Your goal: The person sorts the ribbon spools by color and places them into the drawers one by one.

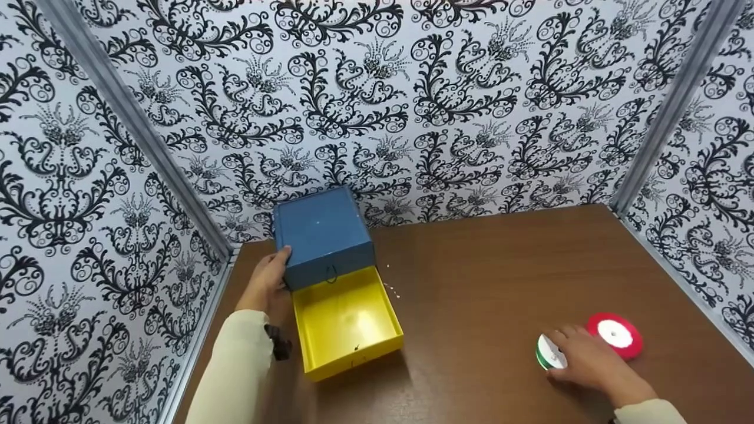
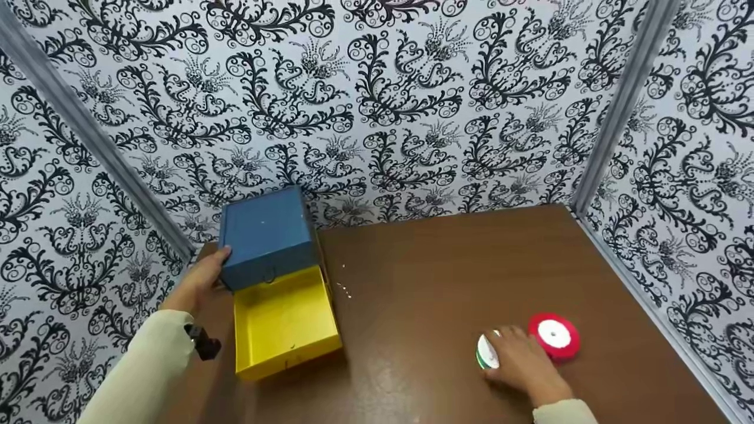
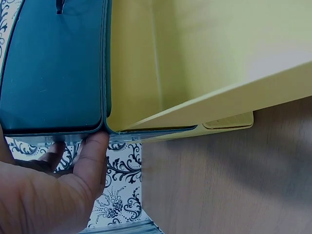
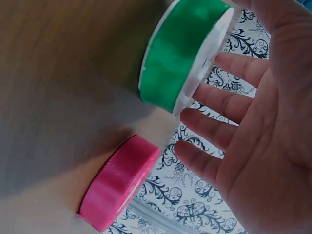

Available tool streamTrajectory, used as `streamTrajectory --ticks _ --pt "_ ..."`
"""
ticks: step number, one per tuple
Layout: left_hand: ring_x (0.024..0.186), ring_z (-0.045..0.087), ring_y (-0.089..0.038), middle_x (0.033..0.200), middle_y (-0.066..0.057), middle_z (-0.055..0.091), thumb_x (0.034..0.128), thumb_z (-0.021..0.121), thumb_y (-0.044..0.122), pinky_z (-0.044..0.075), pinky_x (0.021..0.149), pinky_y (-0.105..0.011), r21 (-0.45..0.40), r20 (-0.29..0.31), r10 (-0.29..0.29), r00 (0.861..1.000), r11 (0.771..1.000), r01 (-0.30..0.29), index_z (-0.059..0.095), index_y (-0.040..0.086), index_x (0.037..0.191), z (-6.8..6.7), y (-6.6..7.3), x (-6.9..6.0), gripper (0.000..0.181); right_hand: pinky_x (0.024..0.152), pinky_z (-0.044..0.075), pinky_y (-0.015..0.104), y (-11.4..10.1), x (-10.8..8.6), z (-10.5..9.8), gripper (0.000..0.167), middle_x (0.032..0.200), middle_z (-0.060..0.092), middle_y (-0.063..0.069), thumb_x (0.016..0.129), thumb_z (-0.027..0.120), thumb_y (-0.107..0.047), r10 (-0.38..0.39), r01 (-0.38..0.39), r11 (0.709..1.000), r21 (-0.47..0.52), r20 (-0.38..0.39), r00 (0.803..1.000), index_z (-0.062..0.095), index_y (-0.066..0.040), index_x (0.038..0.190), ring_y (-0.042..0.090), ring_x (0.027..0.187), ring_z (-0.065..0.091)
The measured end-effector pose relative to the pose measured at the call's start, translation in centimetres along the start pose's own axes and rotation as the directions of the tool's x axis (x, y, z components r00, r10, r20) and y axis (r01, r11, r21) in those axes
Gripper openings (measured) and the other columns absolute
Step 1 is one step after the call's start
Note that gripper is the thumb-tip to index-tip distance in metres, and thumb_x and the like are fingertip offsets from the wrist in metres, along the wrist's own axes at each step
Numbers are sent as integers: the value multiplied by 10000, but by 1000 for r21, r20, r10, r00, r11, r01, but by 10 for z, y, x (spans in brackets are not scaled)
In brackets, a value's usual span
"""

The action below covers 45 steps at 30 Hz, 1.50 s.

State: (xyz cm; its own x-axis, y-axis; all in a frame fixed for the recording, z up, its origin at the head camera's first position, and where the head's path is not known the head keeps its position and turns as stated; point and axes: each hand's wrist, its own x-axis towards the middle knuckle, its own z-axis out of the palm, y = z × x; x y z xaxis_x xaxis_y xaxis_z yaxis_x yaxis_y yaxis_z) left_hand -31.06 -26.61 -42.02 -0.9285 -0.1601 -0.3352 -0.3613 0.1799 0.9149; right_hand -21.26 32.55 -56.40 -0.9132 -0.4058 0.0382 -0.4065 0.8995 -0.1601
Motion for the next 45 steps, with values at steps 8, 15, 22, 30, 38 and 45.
streamTrajectory --ticks 8,15,22,30,38,45 --pt "1359 383 -398 1533 -250 298 1042 430 468 367 1099 -513 -58 -4 -20 1000 998 20 210 20 1568 1 0 0 725 873 466 630 3 -1 0 746 1161 616 196 677 863 -409 35 -35 999 2 38 999 626 14 1245 439 1105 545" --pt "1346 408 -380 1519 -260 320 1044 427 463 352 1114 -493 -38 -21 -21 1000 999 20 229 -6 1554 -1 -1 1 721 854 463 647 -2 5 -5 734 1145 619 184 679 864 -387 24 -24 1000 -11 21 999 624 -4 1258 456 1123 533" --pt "1360 383 -397 1537 -264 293 1040 431 473 354 1112 -499 -43 -11 -20 1000 999 19 204 12 1566 1 2 -3 736 953 413 638 -22 12 -17 755 1149 641 159 653 864 -410 -62 55 997 -49 -158 985 639 -19 1258 423 1115 557" --pt "1402 310 -425 1573 -253 235 1042 415 486 338 1114 -528 7 -6 -13 1000 1000 13 190 21 1572 0 0 -4 740 1019 318 654 -50 34 -37 813 1105 632 68 582 860 -455 -225 189 972 -137 -338 914 654 -85 1277 362 1095 536" --pt "1381 335 -447 1567 -253 236 1046 408 484 356 1098 -538 20 -21 -17 1000 1000 17 208 26 1569 -1 -2 -3 724 1051 291 661 -82 56 -67 830 1186 624 97 571 876 -418 -338 275 938 -210 -380 861 632 -97 1296 408 1198 515" --pt "1355 369 -444 1545 -259 278 1040 419 482 375 1083 -544 -1 -27 -19 999 1000 19 220 24 1564 1 0 -1 724 1051 322 643 -107 70 -85 889 1188 628 126 564 893 -465 -440 356 889 -287 -329 835 603 -109 1325 389 1205 517"
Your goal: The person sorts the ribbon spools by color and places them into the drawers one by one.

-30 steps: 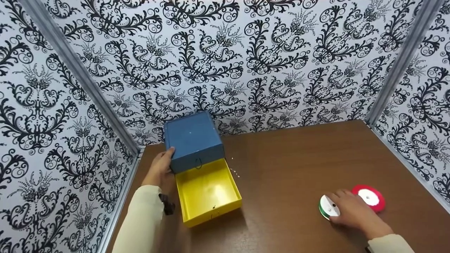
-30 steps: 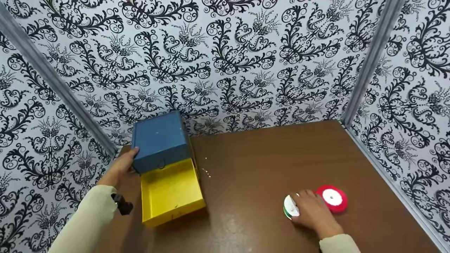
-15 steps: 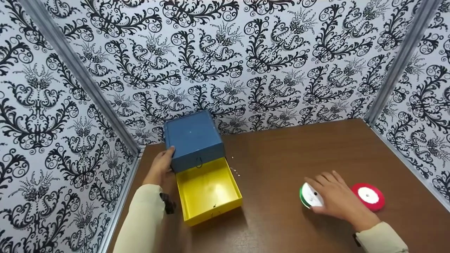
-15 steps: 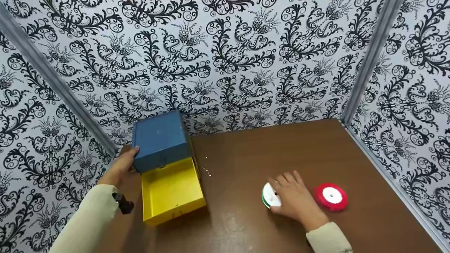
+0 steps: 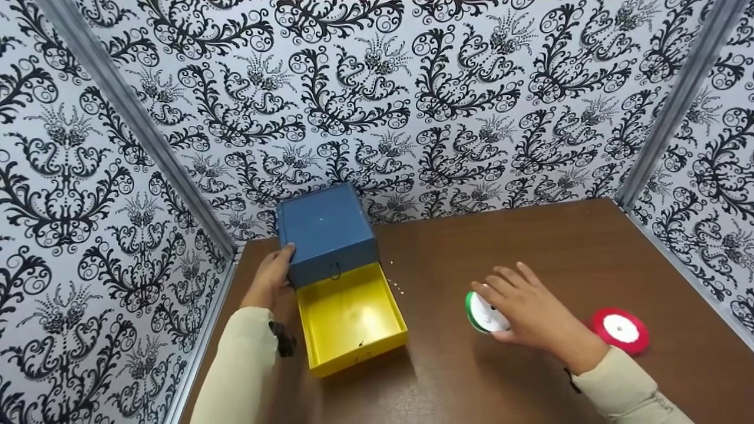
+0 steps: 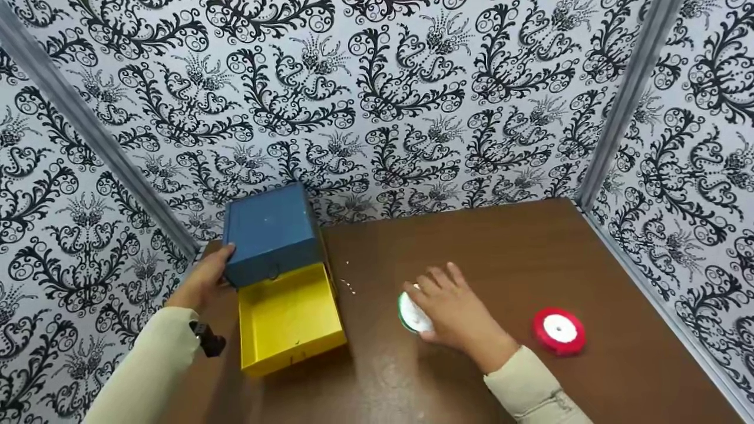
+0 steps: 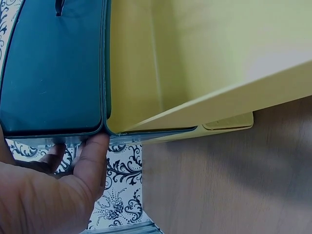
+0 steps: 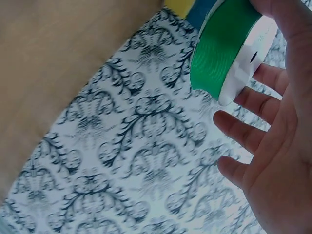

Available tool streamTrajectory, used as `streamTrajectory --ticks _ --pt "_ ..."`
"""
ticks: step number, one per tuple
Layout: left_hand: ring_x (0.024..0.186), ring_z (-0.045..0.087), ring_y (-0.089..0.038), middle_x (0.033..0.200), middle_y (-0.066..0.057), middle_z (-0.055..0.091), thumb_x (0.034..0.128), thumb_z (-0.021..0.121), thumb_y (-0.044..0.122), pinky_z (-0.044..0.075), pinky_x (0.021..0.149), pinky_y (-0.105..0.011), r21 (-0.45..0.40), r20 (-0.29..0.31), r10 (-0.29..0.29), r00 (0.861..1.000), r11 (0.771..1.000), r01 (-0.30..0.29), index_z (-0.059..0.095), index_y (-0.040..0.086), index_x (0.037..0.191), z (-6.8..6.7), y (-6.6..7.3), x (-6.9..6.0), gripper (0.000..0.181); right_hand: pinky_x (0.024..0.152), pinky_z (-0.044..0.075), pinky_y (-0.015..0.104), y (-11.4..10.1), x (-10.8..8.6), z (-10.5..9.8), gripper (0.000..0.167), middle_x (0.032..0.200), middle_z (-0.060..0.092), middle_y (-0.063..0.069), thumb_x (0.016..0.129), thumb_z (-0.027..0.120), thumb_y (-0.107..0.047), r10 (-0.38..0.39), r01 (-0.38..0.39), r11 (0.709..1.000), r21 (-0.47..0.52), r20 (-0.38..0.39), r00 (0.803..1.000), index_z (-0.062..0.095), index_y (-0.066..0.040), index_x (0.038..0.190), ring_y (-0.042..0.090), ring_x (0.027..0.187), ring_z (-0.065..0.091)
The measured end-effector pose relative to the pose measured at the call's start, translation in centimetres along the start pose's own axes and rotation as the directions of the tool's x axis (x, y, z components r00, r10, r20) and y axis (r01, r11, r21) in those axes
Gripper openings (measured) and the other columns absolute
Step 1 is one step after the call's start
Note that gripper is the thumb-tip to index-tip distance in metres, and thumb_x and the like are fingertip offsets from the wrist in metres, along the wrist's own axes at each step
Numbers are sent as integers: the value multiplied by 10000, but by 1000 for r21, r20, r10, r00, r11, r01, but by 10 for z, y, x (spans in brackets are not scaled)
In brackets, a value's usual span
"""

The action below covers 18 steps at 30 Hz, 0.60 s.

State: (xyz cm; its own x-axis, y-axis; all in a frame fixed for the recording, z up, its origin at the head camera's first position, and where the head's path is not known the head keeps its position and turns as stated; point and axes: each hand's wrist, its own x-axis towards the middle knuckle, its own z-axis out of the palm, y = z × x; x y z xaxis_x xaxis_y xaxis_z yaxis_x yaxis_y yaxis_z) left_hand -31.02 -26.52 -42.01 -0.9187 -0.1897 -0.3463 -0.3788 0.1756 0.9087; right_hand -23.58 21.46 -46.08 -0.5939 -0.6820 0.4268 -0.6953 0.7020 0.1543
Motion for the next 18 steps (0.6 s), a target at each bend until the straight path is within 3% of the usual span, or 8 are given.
streamTrajectory --ticks 9,18 --pt "1370 346 -458 1565 -257 242 1044 410 471 363 1090 -550 26 -1 10 1000 1000 -10 222 6 1559 -4 -1 1 718 1041 366 617 -15 37 -11 857 1215 624 65 624 855 -514 -163 164 985 -52 30 986 593 -139 1348 355 1206 506" --pt "1371 347 -453 1551 -271 241 1032 445 447 348 1103 -544 -23 -17 -3 1000 1000 3 256 10 1544 0 1 -1 699 1065 358 588 -33 69 -26 878 1217 599 68 636 849 -534 -269 276 954 -114 71 960 570 -151 1376 338 1205 503"
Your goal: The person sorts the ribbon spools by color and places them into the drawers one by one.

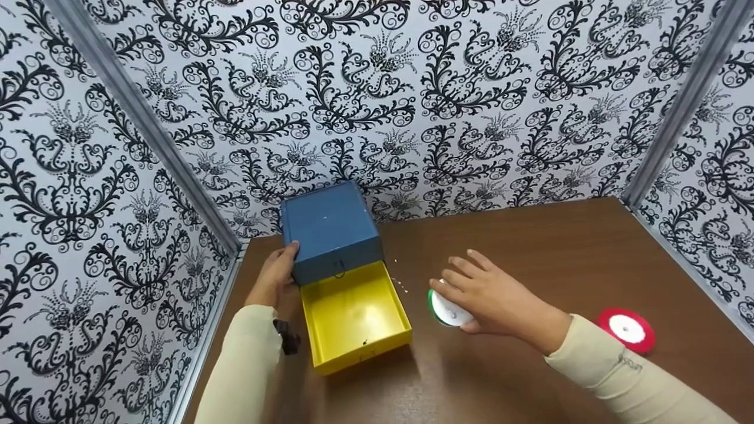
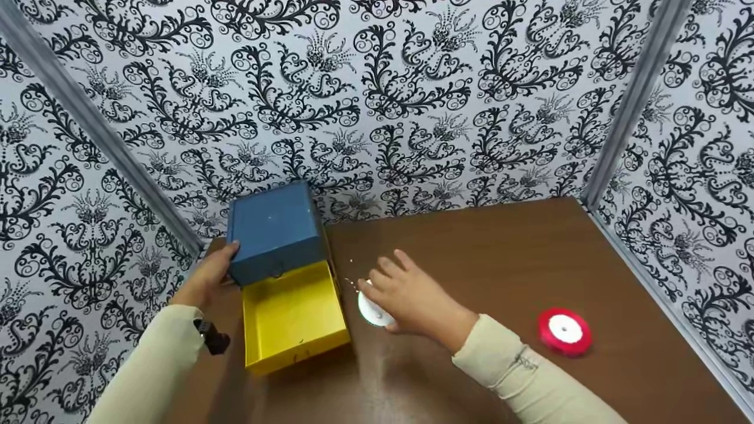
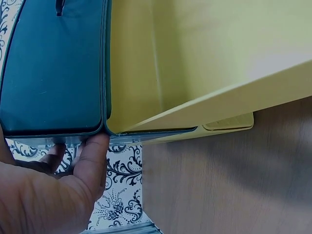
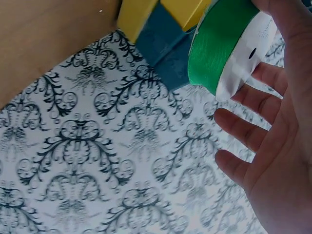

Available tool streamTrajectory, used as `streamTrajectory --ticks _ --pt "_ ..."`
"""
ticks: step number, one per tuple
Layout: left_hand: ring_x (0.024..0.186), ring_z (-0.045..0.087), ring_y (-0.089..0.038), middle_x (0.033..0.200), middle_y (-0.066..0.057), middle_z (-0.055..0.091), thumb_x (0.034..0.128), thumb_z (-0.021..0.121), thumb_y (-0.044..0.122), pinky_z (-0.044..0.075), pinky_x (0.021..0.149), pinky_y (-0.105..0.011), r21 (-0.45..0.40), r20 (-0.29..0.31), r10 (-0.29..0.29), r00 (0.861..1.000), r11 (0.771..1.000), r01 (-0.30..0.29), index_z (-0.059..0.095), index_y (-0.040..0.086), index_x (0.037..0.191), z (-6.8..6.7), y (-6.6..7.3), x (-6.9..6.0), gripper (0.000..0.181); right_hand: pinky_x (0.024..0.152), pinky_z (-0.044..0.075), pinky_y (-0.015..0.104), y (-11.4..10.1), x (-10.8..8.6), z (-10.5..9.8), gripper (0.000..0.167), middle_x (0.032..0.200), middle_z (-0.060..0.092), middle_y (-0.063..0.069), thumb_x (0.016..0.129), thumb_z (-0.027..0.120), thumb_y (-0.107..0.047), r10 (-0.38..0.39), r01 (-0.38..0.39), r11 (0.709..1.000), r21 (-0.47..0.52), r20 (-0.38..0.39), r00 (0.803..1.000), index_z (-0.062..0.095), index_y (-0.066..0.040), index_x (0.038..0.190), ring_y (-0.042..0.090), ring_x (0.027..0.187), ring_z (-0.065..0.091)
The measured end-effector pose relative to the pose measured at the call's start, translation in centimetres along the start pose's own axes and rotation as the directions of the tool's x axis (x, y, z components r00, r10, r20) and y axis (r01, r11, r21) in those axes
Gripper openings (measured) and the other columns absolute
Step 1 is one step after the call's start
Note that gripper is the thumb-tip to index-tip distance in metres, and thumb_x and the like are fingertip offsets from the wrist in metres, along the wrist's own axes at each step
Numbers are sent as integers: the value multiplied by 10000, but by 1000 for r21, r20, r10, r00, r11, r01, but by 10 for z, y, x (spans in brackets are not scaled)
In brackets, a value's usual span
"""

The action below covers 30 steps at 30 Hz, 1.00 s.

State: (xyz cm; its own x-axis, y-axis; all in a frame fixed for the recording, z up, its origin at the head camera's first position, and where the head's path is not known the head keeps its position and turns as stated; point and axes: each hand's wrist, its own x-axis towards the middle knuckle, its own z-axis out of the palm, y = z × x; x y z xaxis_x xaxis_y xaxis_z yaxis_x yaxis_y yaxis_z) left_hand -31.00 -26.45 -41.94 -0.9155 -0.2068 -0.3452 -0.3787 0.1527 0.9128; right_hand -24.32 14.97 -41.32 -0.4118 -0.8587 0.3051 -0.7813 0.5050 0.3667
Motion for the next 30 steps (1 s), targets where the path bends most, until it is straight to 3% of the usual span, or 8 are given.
streamTrajectory --ticks 13,26,30 --pt "1368 362 -423 1555 -259 253 1039 439 445 350 1112 -513 9 -8 5 1000 1000 -5 259 -1 1545 0 2 2 698 1106 330 547 -19 45 1 936 1310 591 46 675 783 -676 -133 154 977 -145 141 981 515 -195 1432 303 1240 500" --pt "1381 361 -390 1555 -249 275 1043 426 456 328 1129 -488 13 2 22 1000 1000 -22 254 10 1551 -1 -1 0 697 1094 348 514 -35 94 20 853 1339 566 21 771 691 -685 -207 253 930 -268 190 960 480 -211 1448 298 1251 493" --pt "1383 352 -404 1562 -255 257 1045 418 459 330 1126 -491 43 4 39 999 998 -40 257 0 1547 -1 -4 0 699 1088 353 515 -40 105 30 835 1332 572 28 799 640 -723 -206 251 931 -264 186 961 486 -209 1438 303 1240 496"
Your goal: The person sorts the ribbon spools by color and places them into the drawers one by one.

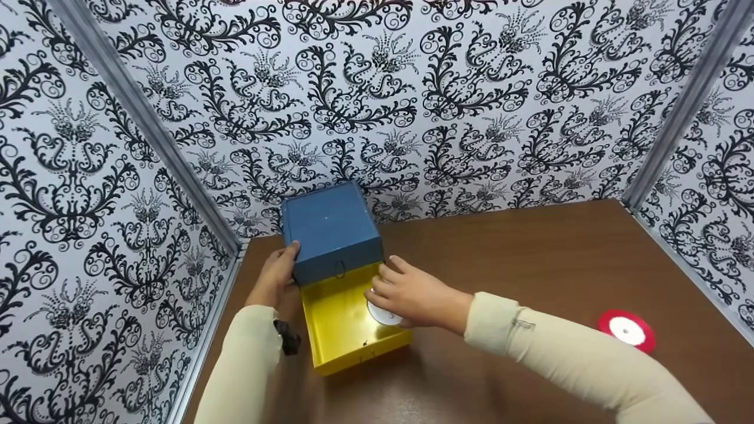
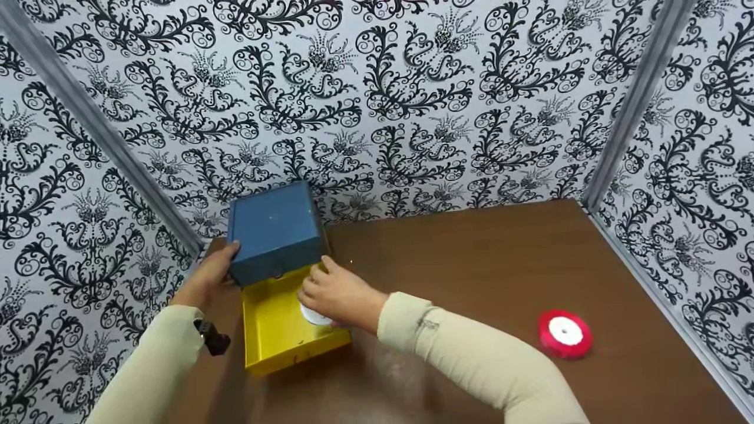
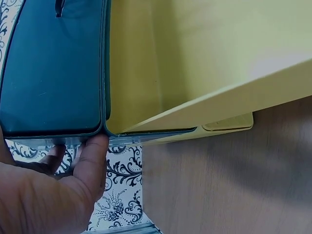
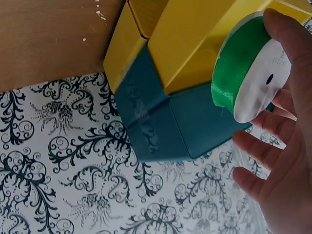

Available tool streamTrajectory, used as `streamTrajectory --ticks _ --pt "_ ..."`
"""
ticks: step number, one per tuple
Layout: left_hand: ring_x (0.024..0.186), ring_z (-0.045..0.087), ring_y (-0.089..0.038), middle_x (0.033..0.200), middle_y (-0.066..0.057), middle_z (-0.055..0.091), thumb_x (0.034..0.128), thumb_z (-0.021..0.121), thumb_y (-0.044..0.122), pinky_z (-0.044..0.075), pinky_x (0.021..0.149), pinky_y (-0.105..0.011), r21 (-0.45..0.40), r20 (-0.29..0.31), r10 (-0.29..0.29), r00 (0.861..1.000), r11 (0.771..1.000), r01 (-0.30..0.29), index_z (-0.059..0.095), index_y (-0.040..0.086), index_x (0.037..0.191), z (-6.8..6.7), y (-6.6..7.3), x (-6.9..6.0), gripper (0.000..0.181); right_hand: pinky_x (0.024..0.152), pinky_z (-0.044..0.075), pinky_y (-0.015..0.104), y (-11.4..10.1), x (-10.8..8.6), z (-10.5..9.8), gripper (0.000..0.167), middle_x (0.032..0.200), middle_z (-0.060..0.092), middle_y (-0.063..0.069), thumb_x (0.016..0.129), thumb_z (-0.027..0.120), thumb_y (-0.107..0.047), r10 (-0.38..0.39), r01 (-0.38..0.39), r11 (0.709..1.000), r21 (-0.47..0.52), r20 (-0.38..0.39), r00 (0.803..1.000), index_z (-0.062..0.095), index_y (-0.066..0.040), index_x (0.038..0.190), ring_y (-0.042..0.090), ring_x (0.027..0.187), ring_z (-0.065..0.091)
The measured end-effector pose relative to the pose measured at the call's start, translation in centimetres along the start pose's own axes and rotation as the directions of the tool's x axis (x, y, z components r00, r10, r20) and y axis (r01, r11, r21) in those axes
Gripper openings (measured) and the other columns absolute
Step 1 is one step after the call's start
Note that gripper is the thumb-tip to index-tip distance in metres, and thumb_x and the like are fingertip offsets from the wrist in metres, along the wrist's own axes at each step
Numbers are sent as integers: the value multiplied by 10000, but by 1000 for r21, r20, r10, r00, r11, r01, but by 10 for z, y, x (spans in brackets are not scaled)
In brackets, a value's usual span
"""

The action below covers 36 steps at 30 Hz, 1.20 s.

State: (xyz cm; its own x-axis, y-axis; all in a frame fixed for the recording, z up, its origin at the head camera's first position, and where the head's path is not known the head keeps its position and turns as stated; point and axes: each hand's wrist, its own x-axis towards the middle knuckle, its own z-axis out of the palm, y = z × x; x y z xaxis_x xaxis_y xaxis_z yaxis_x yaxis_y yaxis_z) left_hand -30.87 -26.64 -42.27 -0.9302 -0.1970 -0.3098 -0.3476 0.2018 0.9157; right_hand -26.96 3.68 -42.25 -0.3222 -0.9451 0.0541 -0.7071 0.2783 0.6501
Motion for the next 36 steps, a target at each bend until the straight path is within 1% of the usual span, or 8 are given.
streamTrajectory --ticks 7,14,20,22,26,29,32,36 --pt "1354 382 -430 1540 -278 277 1042 427 466 369 1095 -521 5 8 -8 1000 1000 8 256 -7 1546 -2 2 2 712 1072 386 496 -7 20 12 807 1346 572 15 792 711 -640 16 -16 1000 4 5 1000 489 -224 1447 279 1228 507" --pt "1348 403 -385 1529 -249 325 1022 464 502 364 1107 -482 18 4 -11 1000 1000 11 278 14 1547 -5 4 0 741 1071 391 495 -15 39 24 825 1370 558 5 776 793 -534 17 -17 1000 12 10 1000 469 -236 1473 274 1238 504" --pt "1344 405 -398 1528 -261 321 1026 472 477 359 1108 -487 -6 -4 -4 1000 1000 4 281 -19 1536 -1 1 2 736 1050 413 488 -21 52 38 765 1359 566 -5 812 777 -513 24 -24 998 53 10 1000 480 -254 1469 268 1215 517" --pt "1337 414 -396 1521 -262 329 1028 471 472 361 1107 -487 -19 -5 -6 1000 1000 6 279 -17 1537 -2 0 3 731 1032 430 479 -24 56 44 683 1343 576 -10 848 768 -435 28 -28 998 57 -4 1000 500 -259 1451 262 1195 528" --pt "1337 424 -381 1525 -248 326 1029 474 469 381 1097 -481 -95 26 -38 999 995 40 220 30 1566 -3 1 1 740 995 454 467 -30 63 55 525 1312 594 -17 920 710 -287 50 -49 996 73 -24 998 538 -267 1415 252 1158 545" --pt "1339 425 -375 1525 -234 328 1024 482 480 393 1088 -481 -142 38 -60 997 988 65 186 64 1579 -4 2 -1 754 976 462 459 -33 68 58 454 1313 595 -27 971 642 -246 64 -62 996 70 -23 998 543 -280 1413 245 1154 548" --pt "1336 422 -387 1512 -242 341 1020 488 486 391 1087 -492 -135 27 -55 998 989 58 206 52 1572 -3 2 -1 757 962 466 449 -35 70 59 439 1322 588 -38 991 610 -237 69 -68 996 63 -21 997 536 -293 1419 236 1156 543" --pt "1382 362 -393 1554 -238 285 1018 490 489 374 1097 -504 -114 33 -47 998 992 50 205 52 1573 -2 0 -1 762 965 468 445 -37 71 61 470 1348 573 -40 979 624 -233 69 -68 995 75 -11 998 521 -300 1433 231 1165 536"
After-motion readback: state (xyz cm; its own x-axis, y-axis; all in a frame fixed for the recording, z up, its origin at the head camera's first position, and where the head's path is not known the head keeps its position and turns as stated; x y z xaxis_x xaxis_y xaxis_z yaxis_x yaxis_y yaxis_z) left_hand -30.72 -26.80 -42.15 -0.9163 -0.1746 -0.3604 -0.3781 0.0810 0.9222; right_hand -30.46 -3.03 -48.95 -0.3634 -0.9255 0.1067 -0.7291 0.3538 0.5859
